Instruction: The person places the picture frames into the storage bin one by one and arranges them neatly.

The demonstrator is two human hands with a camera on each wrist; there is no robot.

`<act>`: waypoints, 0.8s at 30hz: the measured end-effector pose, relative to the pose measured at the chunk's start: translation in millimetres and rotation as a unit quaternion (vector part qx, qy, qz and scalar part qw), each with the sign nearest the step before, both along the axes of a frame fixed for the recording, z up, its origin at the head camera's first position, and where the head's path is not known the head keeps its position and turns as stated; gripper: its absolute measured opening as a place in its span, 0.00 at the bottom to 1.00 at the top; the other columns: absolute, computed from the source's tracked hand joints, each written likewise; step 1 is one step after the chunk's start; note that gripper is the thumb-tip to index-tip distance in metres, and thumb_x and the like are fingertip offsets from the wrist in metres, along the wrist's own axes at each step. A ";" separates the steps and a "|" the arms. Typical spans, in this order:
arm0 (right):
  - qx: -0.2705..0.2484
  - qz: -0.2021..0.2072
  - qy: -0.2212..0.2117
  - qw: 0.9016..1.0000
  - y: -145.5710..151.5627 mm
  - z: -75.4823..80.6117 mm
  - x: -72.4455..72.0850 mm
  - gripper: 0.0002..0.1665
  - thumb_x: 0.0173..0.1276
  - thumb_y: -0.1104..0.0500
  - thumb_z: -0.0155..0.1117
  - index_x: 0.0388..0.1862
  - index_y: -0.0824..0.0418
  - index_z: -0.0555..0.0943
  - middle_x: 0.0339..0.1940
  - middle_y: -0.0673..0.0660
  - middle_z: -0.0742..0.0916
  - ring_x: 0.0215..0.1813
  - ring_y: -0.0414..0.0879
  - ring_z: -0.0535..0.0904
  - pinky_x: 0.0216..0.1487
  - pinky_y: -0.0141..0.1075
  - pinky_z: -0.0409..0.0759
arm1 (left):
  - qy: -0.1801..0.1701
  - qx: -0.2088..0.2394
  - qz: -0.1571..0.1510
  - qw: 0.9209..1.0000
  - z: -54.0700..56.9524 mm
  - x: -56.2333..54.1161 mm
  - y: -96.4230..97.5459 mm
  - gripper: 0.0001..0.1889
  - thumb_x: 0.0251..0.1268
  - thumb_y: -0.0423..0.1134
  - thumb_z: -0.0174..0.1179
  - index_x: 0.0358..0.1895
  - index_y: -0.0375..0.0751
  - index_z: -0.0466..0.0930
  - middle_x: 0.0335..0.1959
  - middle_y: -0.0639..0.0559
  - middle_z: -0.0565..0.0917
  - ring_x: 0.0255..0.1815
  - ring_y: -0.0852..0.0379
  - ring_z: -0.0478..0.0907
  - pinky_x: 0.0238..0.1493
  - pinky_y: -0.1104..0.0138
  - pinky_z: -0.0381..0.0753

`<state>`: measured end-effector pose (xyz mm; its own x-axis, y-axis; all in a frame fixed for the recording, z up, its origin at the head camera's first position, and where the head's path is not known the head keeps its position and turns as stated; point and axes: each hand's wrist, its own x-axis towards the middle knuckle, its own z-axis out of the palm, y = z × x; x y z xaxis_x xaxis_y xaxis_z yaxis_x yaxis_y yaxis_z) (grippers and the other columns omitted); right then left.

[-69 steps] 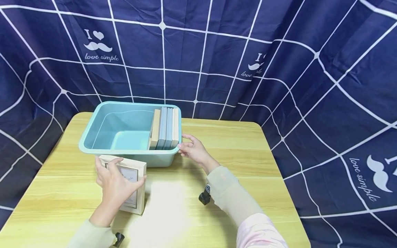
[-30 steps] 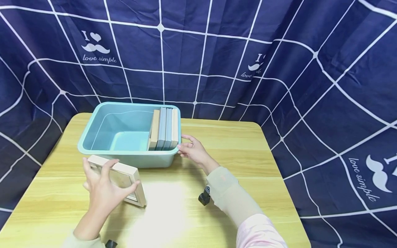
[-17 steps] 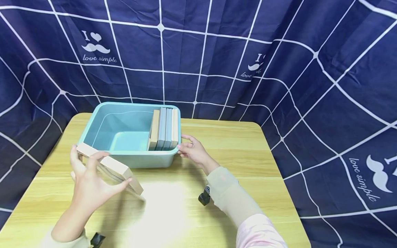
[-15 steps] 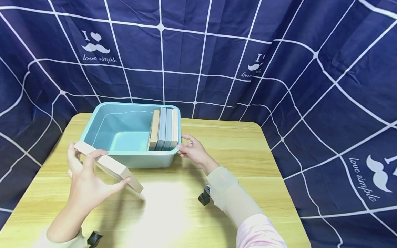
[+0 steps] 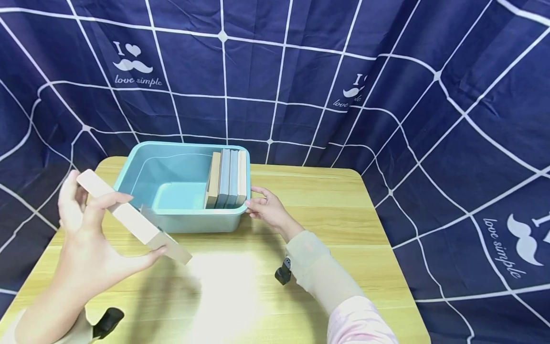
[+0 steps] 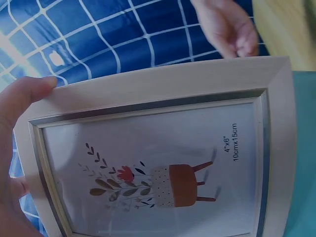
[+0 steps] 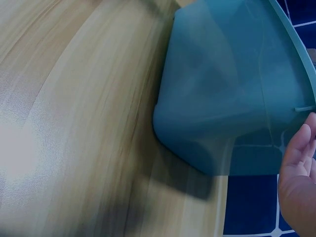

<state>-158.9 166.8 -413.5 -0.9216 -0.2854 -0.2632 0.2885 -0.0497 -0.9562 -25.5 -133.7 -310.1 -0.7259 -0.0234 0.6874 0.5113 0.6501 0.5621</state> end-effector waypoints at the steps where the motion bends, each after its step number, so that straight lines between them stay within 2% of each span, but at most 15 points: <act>1: 0.000 -0.001 0.000 1.000 0.0 0.2 0.1 0.34 0.69 0.71 0.55 0.72 0.66 0.57 0.33 0.53 0.83 0.31 0.40 0.79 0.35 0.29 0.79 | 0.010 -0.003 -0.004 1.000 4.2 -0.3 -0.1 0.44 0.16 0.56 0.76 0.47 0.41 0.72 0.74 0.39 0.41 0.69 0.33 0.47 0.58 0.35 0.50; 5: 0.003 -0.002 -0.001 1.000 0.5 0.6 0.1 0.34 0.69 0.71 0.55 0.72 0.65 0.58 0.33 0.52 0.83 0.32 0.41 0.79 0.36 0.29 0.79 | 0.055 -0.015 -0.020 0.998 18.4 -7.2 -1.4 0.43 0.31 0.70 0.67 0.46 0.38 0.71 0.72 0.34 0.43 0.72 0.38 0.42 0.66 0.41 0.48; 7: 0.003 -0.002 -0.001 1.000 0.5 0.9 0.3 0.34 0.69 0.71 0.55 0.72 0.65 0.58 0.33 0.52 0.83 0.32 0.42 0.79 0.36 0.30 0.79 | 0.068 -0.023 -0.020 0.997 23.0 -12.7 -2.7 0.44 0.35 0.74 0.63 0.46 0.38 0.70 0.72 0.33 0.43 0.72 0.38 0.43 0.66 0.42 0.47; 13: -0.003 -0.001 0.001 1.000 0.0 0.3 0.1 0.34 0.69 0.71 0.56 0.71 0.66 0.58 0.33 0.52 0.84 0.33 0.44 0.79 0.36 0.30 0.79 | 0.087 -0.024 -0.002 0.996 25.5 -33.2 -8.8 0.42 0.31 0.69 0.65 0.46 0.39 0.70 0.71 0.31 0.44 0.72 0.38 0.45 0.63 0.41 0.48; 17: -0.008 -0.003 -0.001 1.000 -0.2 0.3 -0.3 0.34 0.69 0.71 0.56 0.72 0.66 0.58 0.32 0.53 0.84 0.32 0.43 0.79 0.35 0.29 0.79 | 0.080 -0.026 0.005 0.996 24.5 -46.2 -14.6 0.41 0.25 0.64 0.67 0.47 0.40 0.71 0.72 0.33 0.42 0.72 0.39 0.45 0.62 0.40 0.48; 21: -0.009 -0.004 -0.002 1.000 -0.8 0.5 -0.9 0.34 0.69 0.71 0.56 0.72 0.65 0.58 0.32 0.53 0.84 0.32 0.42 0.79 0.34 0.29 0.79 | 0.074 -0.040 -0.006 0.996 24.8 -62.3 -21.6 0.43 0.25 0.64 0.67 0.48 0.40 0.70 0.72 0.34 0.40 0.73 0.39 0.43 0.64 0.39 0.45; 24: -0.009 -0.004 -0.003 1.000 -0.9 0.3 -1.5 0.34 0.69 0.71 0.56 0.72 0.65 0.58 0.33 0.53 0.84 0.32 0.43 0.79 0.34 0.29 0.79 | 0.072 -0.060 -0.021 0.995 25.2 -76.1 -27.1 0.43 0.27 0.67 0.66 0.49 0.41 0.69 0.73 0.34 0.40 0.73 0.38 0.43 0.59 0.35 0.49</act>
<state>-160.4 165.8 -413.1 -0.9223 -0.2827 -0.2636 0.2936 -0.0687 -0.9535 -101.6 -160.9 -284.9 -0.6190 0.0930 0.7799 0.6081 0.6852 0.4010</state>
